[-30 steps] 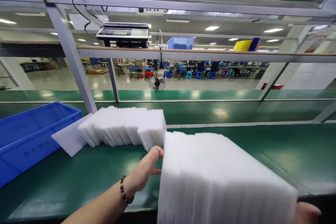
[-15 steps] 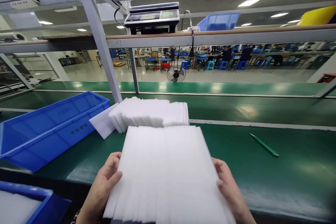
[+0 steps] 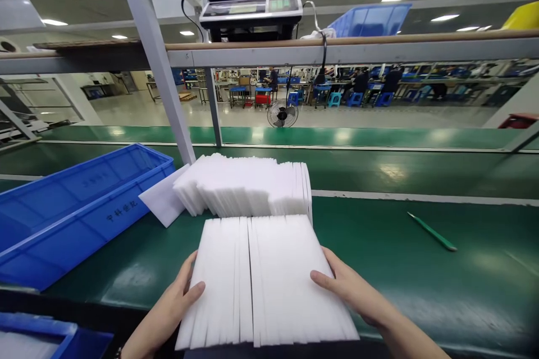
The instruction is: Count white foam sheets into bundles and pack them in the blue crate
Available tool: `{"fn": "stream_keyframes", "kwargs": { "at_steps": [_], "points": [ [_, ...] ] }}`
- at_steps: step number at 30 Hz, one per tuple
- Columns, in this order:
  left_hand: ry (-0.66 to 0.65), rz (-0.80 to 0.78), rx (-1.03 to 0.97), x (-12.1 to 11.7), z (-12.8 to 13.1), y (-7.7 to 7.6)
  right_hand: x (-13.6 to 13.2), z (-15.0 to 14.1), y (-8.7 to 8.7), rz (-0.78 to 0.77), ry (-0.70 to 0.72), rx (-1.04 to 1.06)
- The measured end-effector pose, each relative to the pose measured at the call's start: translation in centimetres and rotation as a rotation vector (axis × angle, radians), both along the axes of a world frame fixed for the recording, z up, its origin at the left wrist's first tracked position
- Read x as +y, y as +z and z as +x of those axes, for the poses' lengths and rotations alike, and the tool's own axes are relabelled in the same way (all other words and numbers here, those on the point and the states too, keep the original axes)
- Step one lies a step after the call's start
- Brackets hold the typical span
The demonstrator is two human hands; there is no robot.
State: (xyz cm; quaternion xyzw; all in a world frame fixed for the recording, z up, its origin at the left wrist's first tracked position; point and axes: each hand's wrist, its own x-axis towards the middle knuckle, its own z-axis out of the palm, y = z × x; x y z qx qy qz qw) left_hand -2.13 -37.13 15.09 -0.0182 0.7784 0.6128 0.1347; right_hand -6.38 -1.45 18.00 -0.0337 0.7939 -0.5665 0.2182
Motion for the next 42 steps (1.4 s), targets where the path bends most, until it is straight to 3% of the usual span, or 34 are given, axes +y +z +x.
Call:
{"fn": "stream_keyframes", "kwargs": {
  "at_steps": [4,16,21,24,27,30,35,42],
  "points": [
    [-0.014,-0.078,0.015,0.3,-0.1,-0.2,-0.3,-0.8,-0.4,-0.003,-0.006,-0.021],
    [-0.034,0.092,-0.047,1.0,0.2,-0.5,0.6,-0.4,-0.5,-0.324,-0.055,-0.118],
    [0.004,0.088,-0.051,1.0,0.2,-0.8,1.5,-0.4,-0.6,-0.274,-0.042,-0.074],
    [0.001,0.083,-0.05,1.1,0.2,-0.7,2.0,-0.3,-0.7,-0.12,-0.063,0.016],
    [-0.027,0.067,-0.05,1.2,0.2,-0.2,2.0,0.0,-0.7,0.221,-0.137,0.308],
    [-0.032,0.059,-0.045,1.3,0.1,0.0,1.3,0.2,-0.3,0.51,-0.051,0.58],
    [0.0,0.103,-0.031,1.2,0.1,-0.4,-0.6,-0.3,1.0,0.707,0.172,0.638],
    [-0.003,0.133,-0.01,1.2,0.3,-0.1,-3.1,-1.5,1.8,0.895,0.216,0.61]
  ]
}}
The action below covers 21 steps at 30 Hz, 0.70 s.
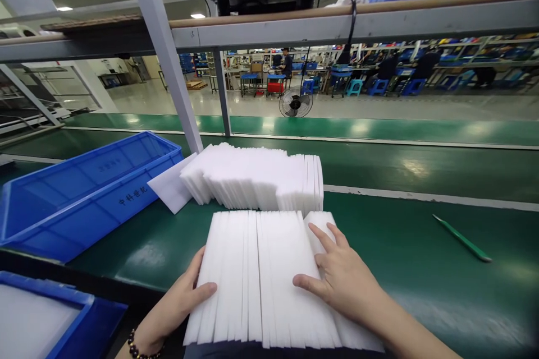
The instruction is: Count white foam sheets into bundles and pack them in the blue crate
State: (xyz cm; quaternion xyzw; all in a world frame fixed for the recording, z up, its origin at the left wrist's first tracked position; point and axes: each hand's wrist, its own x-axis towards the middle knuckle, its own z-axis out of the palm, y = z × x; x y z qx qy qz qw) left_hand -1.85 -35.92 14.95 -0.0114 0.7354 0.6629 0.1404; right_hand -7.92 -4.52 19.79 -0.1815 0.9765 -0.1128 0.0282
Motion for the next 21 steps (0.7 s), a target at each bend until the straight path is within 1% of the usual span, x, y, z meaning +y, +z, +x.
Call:
{"fn": "stream_keyframes", "kwargs": {
  "at_steps": [4,9,14,21],
  "points": [
    [-0.029,0.01,-0.002,-0.1,0.0,0.1,-0.3,-0.2,-0.2,0.035,-0.01,-0.006],
    [-0.051,0.013,0.024,-0.3,-0.2,-0.1,0.7,-0.3,-0.7,0.005,0.001,0.008],
    [-0.052,0.007,0.031,-0.4,-0.3,-0.1,1.9,-0.4,-1.0,0.026,-0.015,-0.002],
    [-0.047,0.001,0.033,-0.4,-0.2,-0.2,2.2,-0.1,-1.2,0.019,-0.046,0.004]
  ]
}}
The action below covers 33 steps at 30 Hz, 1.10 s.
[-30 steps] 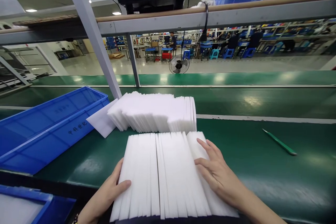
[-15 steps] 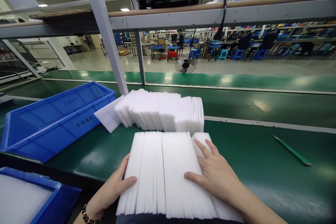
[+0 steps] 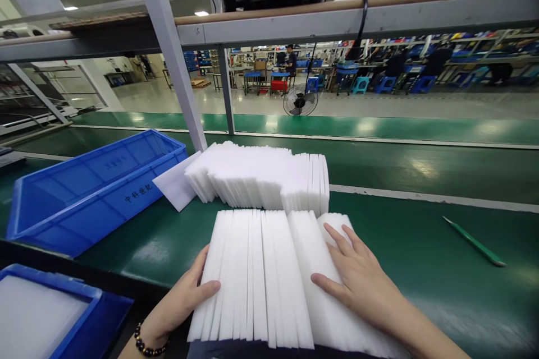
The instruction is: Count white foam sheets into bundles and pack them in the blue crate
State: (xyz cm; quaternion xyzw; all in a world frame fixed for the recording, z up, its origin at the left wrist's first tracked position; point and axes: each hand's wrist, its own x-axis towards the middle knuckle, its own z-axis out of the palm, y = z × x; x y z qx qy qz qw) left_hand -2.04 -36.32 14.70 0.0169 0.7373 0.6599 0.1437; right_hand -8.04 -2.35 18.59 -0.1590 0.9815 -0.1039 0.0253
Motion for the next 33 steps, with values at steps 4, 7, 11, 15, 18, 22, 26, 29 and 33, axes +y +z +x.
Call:
{"fn": "stream_keyframes", "kwargs": {
  "at_steps": [4,7,11,15,18,22,26,29,33],
  "points": [
    [-0.002,0.003,0.016,0.1,0.1,0.1,-0.3,0.3,-0.5,0.045,-0.02,0.06],
    [0.001,0.001,0.019,0.1,0.1,0.3,-0.9,0.4,-0.5,0.036,0.06,0.105],
    [-0.001,0.006,0.021,0.0,0.1,0.3,-2.2,0.2,0.2,-0.002,0.189,0.075],
    [-0.011,0.014,0.027,-0.1,-0.1,0.2,-4.0,-0.5,1.0,0.002,0.232,0.002],
    [-0.023,0.015,0.038,-0.1,-0.2,0.1,-5.4,-1.1,1.3,0.06,0.227,-0.023],
    [-0.034,0.024,0.036,-0.1,-0.2,0.2,-6.6,-1.6,1.3,0.114,0.22,0.004],
    [-0.044,0.019,0.05,-0.2,-0.3,0.2,-6.9,-1.7,1.2,0.145,0.224,0.034],
    [-0.052,0.025,0.063,-0.3,-0.4,0.1,-6.5,-1.8,1.3,0.164,0.225,0.021],
    [-0.055,0.026,0.066,-0.4,-0.4,-0.1,-5.6,-1.9,1.3,0.176,0.217,0.001]
  ]
}}
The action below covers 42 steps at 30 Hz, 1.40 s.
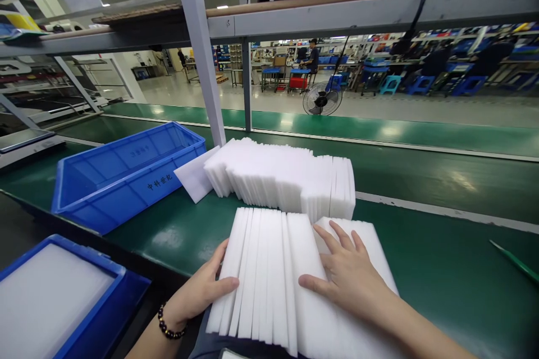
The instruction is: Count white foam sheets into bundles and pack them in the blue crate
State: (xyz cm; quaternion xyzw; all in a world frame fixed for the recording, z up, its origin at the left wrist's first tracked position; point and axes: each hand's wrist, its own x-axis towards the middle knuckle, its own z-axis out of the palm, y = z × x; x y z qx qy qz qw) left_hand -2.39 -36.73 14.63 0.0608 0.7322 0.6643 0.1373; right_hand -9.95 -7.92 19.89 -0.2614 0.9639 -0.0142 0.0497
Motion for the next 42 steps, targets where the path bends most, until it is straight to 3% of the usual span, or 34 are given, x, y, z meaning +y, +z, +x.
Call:
{"fn": "stream_keyframes", "kwargs": {
  "at_steps": [12,16,29,42],
  "points": [
    [0.003,0.01,0.01,0.0,0.0,-0.1,1.2,-0.3,-1.8,-0.009,-0.013,0.119],
    [0.0,-0.007,0.025,0.1,-0.1,0.2,0.8,0.2,-2.0,-0.057,0.124,0.252],
    [-0.001,0.09,0.019,0.0,-0.2,0.7,-3.0,-0.6,-1.1,-0.08,0.528,0.335],
    [0.013,0.11,0.0,-0.5,-0.1,0.4,-2.7,-0.9,-1.1,-0.132,0.537,0.29]
  ]
}}
